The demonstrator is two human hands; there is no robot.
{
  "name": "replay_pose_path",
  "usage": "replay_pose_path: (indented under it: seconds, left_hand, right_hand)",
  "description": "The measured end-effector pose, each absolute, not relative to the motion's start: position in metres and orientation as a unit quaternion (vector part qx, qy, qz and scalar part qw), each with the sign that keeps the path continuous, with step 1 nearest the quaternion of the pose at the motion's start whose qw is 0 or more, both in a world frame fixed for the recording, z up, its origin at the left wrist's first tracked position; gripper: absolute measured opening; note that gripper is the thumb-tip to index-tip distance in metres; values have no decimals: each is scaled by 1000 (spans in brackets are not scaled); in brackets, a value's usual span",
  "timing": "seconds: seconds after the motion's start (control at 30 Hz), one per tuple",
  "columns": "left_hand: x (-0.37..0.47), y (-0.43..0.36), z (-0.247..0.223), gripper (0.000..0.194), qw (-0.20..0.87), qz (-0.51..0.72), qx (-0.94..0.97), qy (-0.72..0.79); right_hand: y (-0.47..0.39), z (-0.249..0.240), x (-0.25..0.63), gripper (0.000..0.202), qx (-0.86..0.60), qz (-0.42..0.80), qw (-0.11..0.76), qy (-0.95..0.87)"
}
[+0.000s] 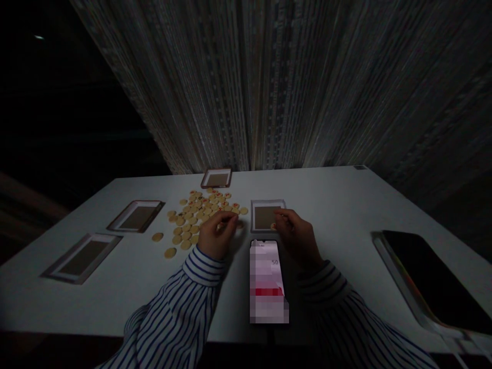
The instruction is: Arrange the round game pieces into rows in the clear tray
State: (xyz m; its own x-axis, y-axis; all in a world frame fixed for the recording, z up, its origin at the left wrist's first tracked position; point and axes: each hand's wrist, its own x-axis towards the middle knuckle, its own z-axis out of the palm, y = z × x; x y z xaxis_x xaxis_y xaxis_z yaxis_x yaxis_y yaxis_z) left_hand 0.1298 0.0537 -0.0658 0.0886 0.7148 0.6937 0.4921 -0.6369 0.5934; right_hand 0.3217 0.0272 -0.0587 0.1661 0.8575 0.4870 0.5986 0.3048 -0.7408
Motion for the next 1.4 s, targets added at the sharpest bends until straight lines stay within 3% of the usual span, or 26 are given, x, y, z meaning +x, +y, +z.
replay_pose_path:
  seconds: [0.43,1.4]
  left_hand:
    - [81,25,-39,10,65,563,680,465]
    - [34,-5,-96,13,57,532,644,546]
  right_hand:
    - [26,-59,321,24,-566,127,505,-639]
    - [23,-63,320,29,-553,71,449,-698]
